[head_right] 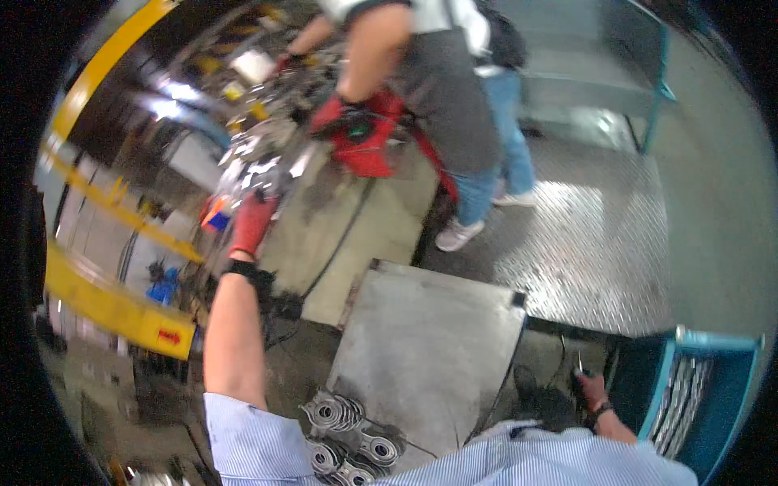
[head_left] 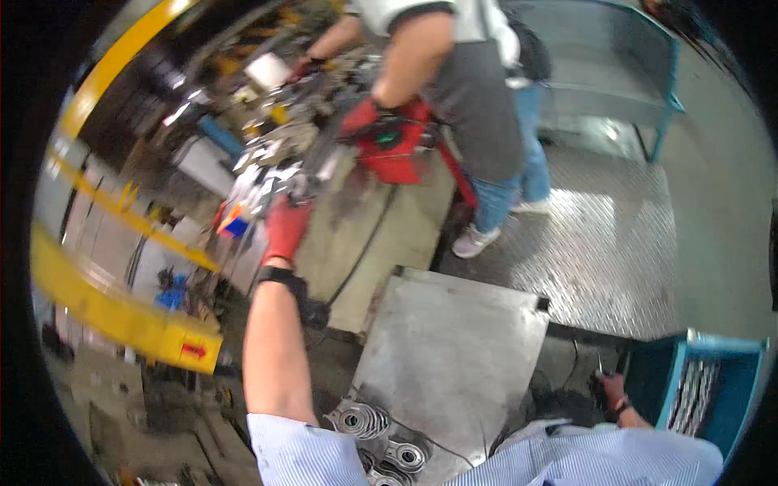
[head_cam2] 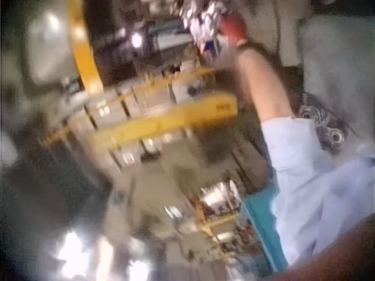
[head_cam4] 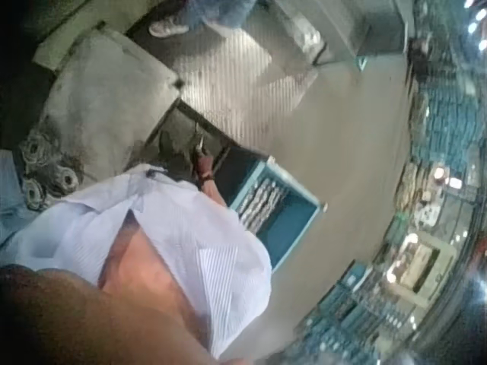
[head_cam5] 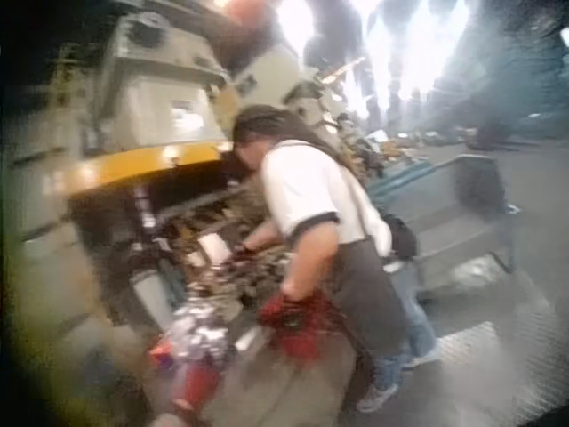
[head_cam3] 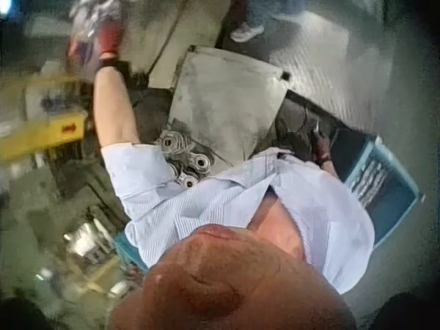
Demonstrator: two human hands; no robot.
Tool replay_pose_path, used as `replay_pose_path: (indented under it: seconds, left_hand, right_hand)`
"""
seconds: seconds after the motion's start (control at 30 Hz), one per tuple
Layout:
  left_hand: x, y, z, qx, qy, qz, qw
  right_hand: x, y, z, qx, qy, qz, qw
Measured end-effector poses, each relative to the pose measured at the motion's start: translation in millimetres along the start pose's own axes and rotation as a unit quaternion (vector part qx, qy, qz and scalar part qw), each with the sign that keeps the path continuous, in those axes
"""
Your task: Manually inspect and clean industrial metal housings at a workbench.
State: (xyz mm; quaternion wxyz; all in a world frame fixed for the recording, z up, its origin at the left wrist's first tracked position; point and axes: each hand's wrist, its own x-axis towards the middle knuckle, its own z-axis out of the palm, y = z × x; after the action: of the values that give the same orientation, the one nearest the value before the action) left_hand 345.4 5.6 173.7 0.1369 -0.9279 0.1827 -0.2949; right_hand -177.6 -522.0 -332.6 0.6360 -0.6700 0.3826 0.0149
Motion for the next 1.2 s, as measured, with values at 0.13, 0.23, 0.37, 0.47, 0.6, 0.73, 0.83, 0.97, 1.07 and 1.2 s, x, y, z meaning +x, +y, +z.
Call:
replay_pose_path:
  seconds: [0.13, 0.23, 0.37, 0.47, 0.6, 0.73, 0.83, 0.97, 1.07, 1.2]
  left_hand:
    - [44.9, -106.0, 84.7, 0.028, -0.131, -0.021, 0.991]
    - [40.7, -169.7, 95.2, -0.412, -0.184, -0.286, 0.845]
    - [91.3, 34.2, 131.7, -0.347, -0.205, -0.071, 0.912]
    - [91.8, 108.9, 115.9, -0.339, -0.175, -0.049, 0.923]
    - [86.5, 168.3, 112.5, -0.349, -0.167, -0.034, 0.922]
    - [71.6, 198.6, 105.4, -0.373, -0.151, -0.035, 0.915]
    - [49.1, 181.4, 98.2, -0.398, -0.125, -0.071, 0.906]
    - [-20.3, 120.9, 68.6, -0.45, -0.064, -0.188, 0.871]
    - [-102.2, 94.5, 10.8, -0.52, -0.004, -0.333, 0.787]
    - [-211.5, 130.2, -39.9, -0.709, 0.04, -0.491, 0.504]
  right_hand:
    - [-30.5, -98.6, 8.5, -0.031, -0.009, 0.059, 0.998]
    - [-28.3, -91.2, 12.3, -0.072, -0.007, 0.057, 0.996]
    - [-70.0, -57.3, -19.6, -0.077, 0.119, 0.14, 0.98]
    - [-77.6, -51.2, -16.7, -0.068, 0.122, 0.162, 0.977]
    - [-87.9, -36.8, -12.5, -0.065, 0.127, 0.19, 0.971]
    - [-88.3, -38.6, -14.4, -0.062, 0.135, 0.188, 0.971]
    - [-72.0, -44.9, -11.3, -0.077, 0.116, 0.147, 0.979]
    - [-53.4, -39.3, -5.3, -0.083, 0.065, 0.093, 0.99]
    - [-41.5, -24.3, -7.0, -0.061, 0.009, 0.099, 0.993]
    - [-26.6, 18.0, -7.4, -0.035, -0.009, 0.065, 0.997]
